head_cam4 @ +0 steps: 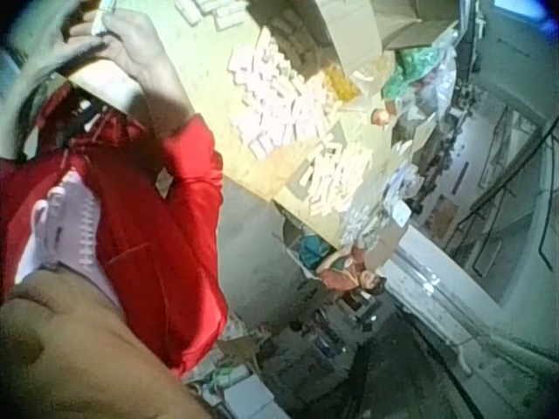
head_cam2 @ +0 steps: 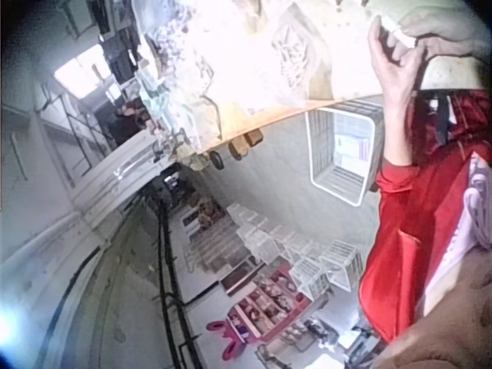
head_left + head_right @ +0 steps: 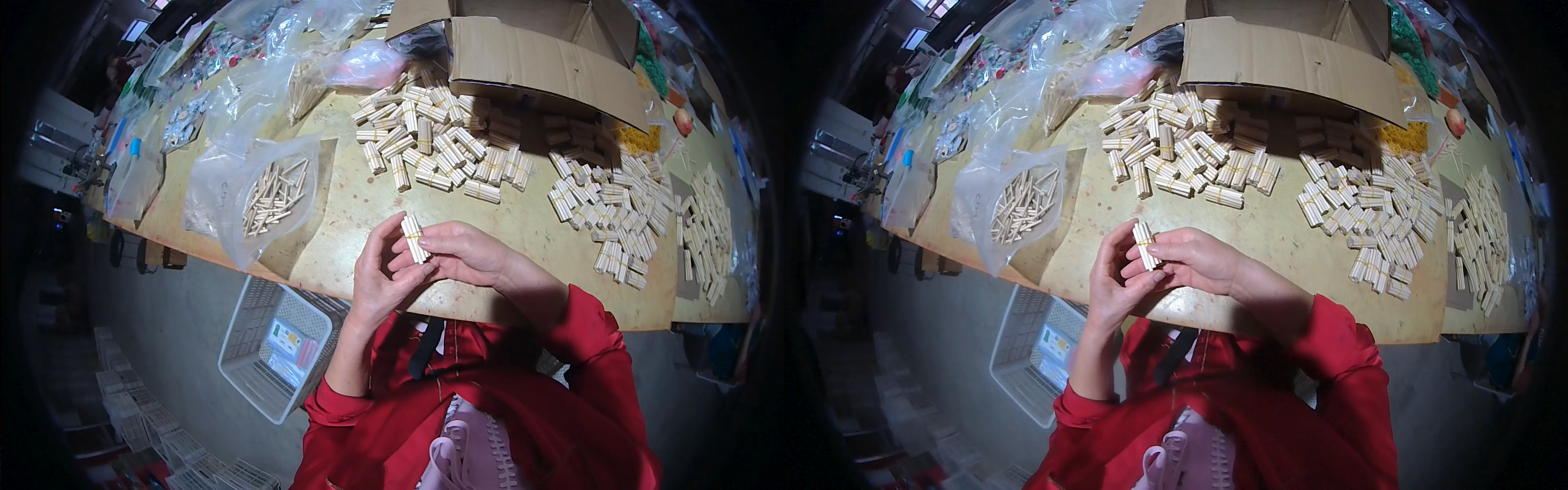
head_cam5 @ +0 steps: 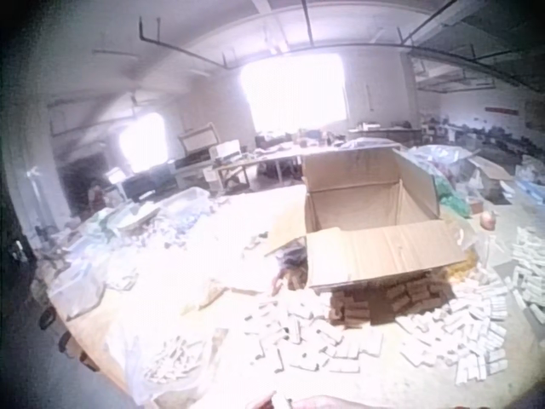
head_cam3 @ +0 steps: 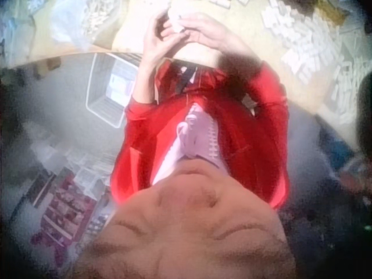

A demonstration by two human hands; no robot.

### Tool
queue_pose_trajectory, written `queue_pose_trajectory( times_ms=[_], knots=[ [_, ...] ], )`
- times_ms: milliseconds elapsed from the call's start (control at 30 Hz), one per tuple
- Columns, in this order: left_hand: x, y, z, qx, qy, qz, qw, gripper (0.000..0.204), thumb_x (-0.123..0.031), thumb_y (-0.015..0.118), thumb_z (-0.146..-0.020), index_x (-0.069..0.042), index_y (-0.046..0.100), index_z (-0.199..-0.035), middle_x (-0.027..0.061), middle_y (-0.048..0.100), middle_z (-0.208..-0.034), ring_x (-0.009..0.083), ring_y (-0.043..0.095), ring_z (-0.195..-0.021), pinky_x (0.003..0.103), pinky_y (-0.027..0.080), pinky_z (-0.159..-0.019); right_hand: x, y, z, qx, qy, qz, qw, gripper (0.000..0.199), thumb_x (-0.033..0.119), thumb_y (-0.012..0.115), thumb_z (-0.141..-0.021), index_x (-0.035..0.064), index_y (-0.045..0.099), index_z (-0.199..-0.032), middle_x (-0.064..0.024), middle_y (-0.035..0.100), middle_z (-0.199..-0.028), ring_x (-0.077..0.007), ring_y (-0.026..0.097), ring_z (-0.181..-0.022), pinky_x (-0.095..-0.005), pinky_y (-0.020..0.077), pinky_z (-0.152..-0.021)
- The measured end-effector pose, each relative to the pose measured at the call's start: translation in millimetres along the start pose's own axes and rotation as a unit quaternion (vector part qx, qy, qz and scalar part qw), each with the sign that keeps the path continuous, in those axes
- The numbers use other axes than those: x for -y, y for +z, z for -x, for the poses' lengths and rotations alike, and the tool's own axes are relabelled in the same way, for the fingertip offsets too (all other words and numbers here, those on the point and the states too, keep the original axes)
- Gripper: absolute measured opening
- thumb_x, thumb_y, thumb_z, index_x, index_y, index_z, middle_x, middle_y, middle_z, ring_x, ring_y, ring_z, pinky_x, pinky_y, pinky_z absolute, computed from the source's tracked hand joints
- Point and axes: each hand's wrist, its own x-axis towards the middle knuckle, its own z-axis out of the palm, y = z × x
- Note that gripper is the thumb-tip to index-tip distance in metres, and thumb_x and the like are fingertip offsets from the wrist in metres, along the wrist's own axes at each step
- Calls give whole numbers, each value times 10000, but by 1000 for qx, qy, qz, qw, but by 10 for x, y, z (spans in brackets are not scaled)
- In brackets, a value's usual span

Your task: The person repeatedly picks small wooden sticks from a table, aligns them into small bundles, and secures each bundle with a rubber band. The person places the finished bundles into a plastic bag. Another person is visible across the table working on a similar task.

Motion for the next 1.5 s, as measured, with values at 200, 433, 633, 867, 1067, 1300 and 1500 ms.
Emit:
queue_pose_trajectory(
  times_ms=[200, 433, 633, 867, 1067, 1300, 1500],
  knots=[
    [53, 33, 25, -40, 9, -14, 999, 703, -131, 849, -674, -18, 505, -1277, 129, 630, -1127, 223, 619, -1048, 333, 497, -911, -66, -35, -17, -12, -7, -16, 1000, 421, 229, 511, -994, -81, 501, -1278, -219, 626, -1172, -273, 648, -1053, -376, 537, -904],
    [-10, 76, 12, -43, 23, 3, 999, 703, -120, 843, -684, -25, 485, -1282, 128, 607, -1181, 218, 603, -1080, 332, 484, -929, -26, 4, -2, -2, 6, 1, 1000, 384, 236, 512, -994, -55, 523, -1244, -196, 637, -1151, -235, 655, -1019, -344, 536, -884],
    [-24, 32, -22, 1, 11, 19, 1000, 703, -84, 818, -710, -39, 464, -1315, 125, 588, -1242, 216, 587, -1118, 331, 472, -961, -41, -10, -20, 16, -8, -19, 1000, 385, 214, 491, -1003, -81, 507, -1250, -219, 633, -1155, -268, 653, -1044, -370, 538, -904],
    [-36, 49, -16, 7, -25, 79, 997, 736, -83, 815, -710, -47, 425, -1333, 111, 580, -1245, 211, 582, -1111, 328, 469, -962, -42, -29, -22, 20, 4, -23, 1000, 383, 224, 495, -1002, -70, 516, -1247, -210, 637, -1141, -265, 654, -1039, -380, 538, -901],
    [-64, -141, -67, -5, -131, 235, 963, 396, -26, 695, -836, -16, 576, -1214, 78, 636, -1132, 145, 591, -1035, 289, 459, -934, 2, 11, 20, 4, 31, -26, 999, 383, 234, 486, -1006, -47, 495, -1267, -215, 639, -1113, -297, 678, -972, -393, 565, -852],
    [-16, -87, -56, -88, -101, 211, 968, 173, -33, 677, -881, -5, 648, -1049, 57, 676, -969, 95, 615, -874, 242, 498, -807, 5, 18, -8, -14, 27, 13, 999, 377, 241, 478, -1009, -28, 474, -1273, -225, 645, -1081, -235, 695, -853, -323, 580, -753],
    [-7, -114, -51, -83, -102, 207, 969, 97, -47, 666, -895, -4, 639, -978, 82, 689, -974, 102, 624, -851, 245, 509, -787, 12, -24, 4, -18, 32, 29, 999, 361, 249, 477, -1011, -27, 499, -1242, -211, 653, -1073, -193, 689, -794, -292, 566, -698]
  ],
)
